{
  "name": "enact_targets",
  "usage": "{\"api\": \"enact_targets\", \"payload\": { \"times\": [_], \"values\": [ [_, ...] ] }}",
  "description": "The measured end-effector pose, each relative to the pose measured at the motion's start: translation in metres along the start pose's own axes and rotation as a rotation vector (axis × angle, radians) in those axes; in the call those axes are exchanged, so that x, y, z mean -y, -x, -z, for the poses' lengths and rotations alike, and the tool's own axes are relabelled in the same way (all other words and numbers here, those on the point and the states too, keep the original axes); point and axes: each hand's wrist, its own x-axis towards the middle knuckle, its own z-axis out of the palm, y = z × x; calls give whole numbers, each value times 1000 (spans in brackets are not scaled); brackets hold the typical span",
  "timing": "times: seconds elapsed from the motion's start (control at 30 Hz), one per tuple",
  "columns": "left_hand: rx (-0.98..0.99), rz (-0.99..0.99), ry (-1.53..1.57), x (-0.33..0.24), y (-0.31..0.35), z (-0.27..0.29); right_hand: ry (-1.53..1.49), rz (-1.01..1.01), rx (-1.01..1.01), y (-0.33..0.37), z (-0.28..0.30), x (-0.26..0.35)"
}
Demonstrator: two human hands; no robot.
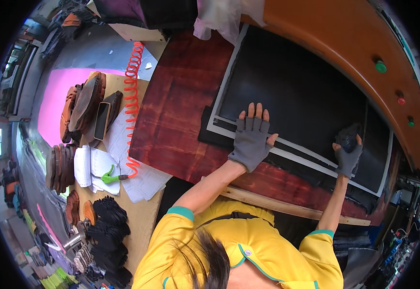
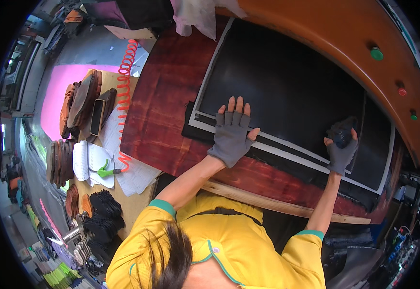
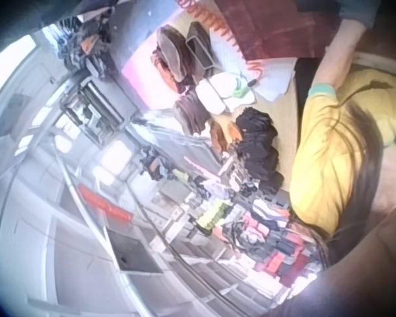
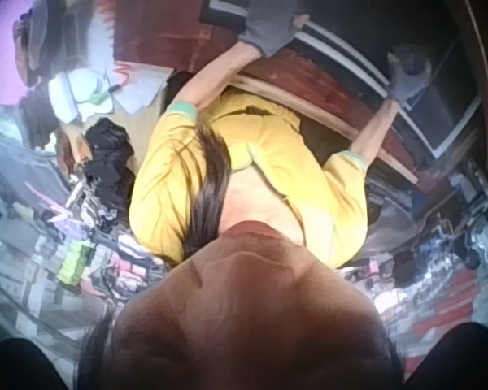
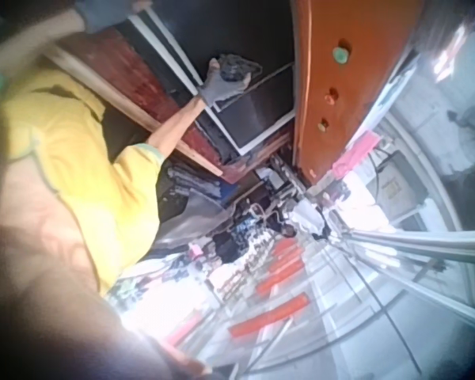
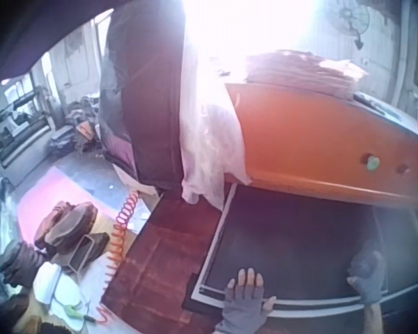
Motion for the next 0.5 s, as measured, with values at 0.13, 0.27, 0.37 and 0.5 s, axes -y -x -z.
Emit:
{"api": "enact_targets", "payload": {
  "times": [0.13, 0.27, 0.37, 0.5],
  "values": [
    [-11, -55, 200, 12, -9, 22, -98, -16, -33, 8, -3, 16],
    [-224, -21, 79, 50, 6, 54, -336, 41, 64, 40, -12, 62],
    [-158, 95, -66, 72, 13, 55, -540, 138, 248, 62, -32, 109],
    [-162, 33, -101, 80, 15, 51, -411, 426, 320, 80, -73, 171]
  ]
}}
